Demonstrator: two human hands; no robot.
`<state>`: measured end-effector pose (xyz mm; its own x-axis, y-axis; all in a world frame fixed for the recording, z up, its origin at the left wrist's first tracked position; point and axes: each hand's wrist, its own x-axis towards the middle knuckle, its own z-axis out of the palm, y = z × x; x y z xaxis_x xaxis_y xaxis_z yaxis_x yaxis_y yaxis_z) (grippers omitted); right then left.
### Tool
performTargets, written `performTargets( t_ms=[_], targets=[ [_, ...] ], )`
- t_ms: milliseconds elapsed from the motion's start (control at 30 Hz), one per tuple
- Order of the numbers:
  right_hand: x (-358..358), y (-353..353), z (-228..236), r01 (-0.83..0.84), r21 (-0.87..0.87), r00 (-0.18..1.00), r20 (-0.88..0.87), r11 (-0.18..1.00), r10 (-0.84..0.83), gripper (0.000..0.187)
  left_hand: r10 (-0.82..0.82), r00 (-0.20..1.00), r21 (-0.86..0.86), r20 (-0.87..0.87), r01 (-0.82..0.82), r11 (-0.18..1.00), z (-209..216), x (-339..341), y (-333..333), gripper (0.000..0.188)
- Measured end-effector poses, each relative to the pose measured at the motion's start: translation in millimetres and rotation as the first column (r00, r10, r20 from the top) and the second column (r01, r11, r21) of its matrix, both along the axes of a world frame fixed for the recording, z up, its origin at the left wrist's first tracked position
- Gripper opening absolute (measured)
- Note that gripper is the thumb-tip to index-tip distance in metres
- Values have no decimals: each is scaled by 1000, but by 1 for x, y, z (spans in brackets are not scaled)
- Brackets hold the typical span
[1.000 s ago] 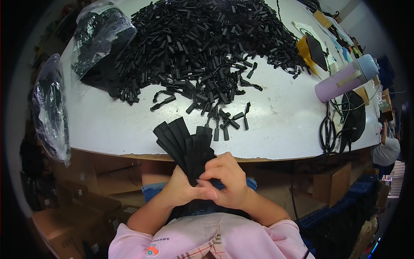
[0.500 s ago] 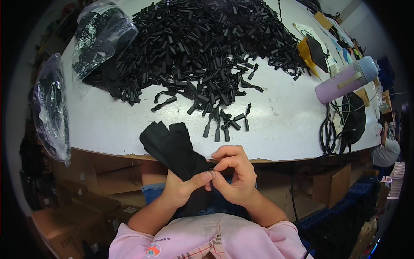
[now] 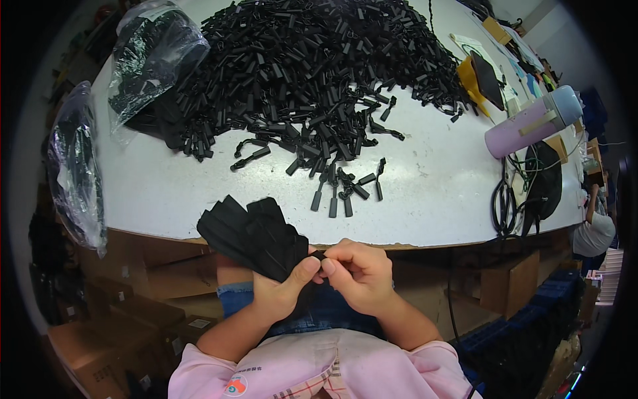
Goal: The person is manually assembling small black plastic components onto a fabric strap at a workstation.
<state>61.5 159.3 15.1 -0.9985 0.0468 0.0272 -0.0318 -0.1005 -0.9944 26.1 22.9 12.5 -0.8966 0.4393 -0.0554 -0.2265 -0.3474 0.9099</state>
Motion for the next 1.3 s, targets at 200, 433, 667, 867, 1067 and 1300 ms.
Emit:
performTargets(
  t_ms=[200, 433, 667, 867, 1067, 1300],
  targets=[
    [-2, -4, 1, -11, -122, 998, 54, 993, 18, 9, -25, 712, -295, -702, -259, 920, -9, -8, -6, 23],
    [-22, -4, 12, -61, -150, 991, 107, 987, 78, 7, 78, 738, -169, -670, -254, 952, -9, -10, -9, 14],
    [-78, 30, 11, 466, 865, 883, -466, 187, -46, 19, 41, 975, -6, 220, -41, 999, 7, -7, -5, 22],
    [-55, 28, 20, 388, 648, 893, -441, 656, -92, 19, 129, 990, -91, 60, -123, 988, 0, -6, -4, 18],
    [-25, 14, 21, -165, 105, 983, -67, 981, 172, 13, 95, 994, -99, -52, -100, 990, 3, -4, -3, 11],
    [-23, 21, 15, -196, -56, 980, -49, 979, 194, 12, -10, 992, -92, -129, -2, 996, 3, -4, -3, 12]
  ],
)
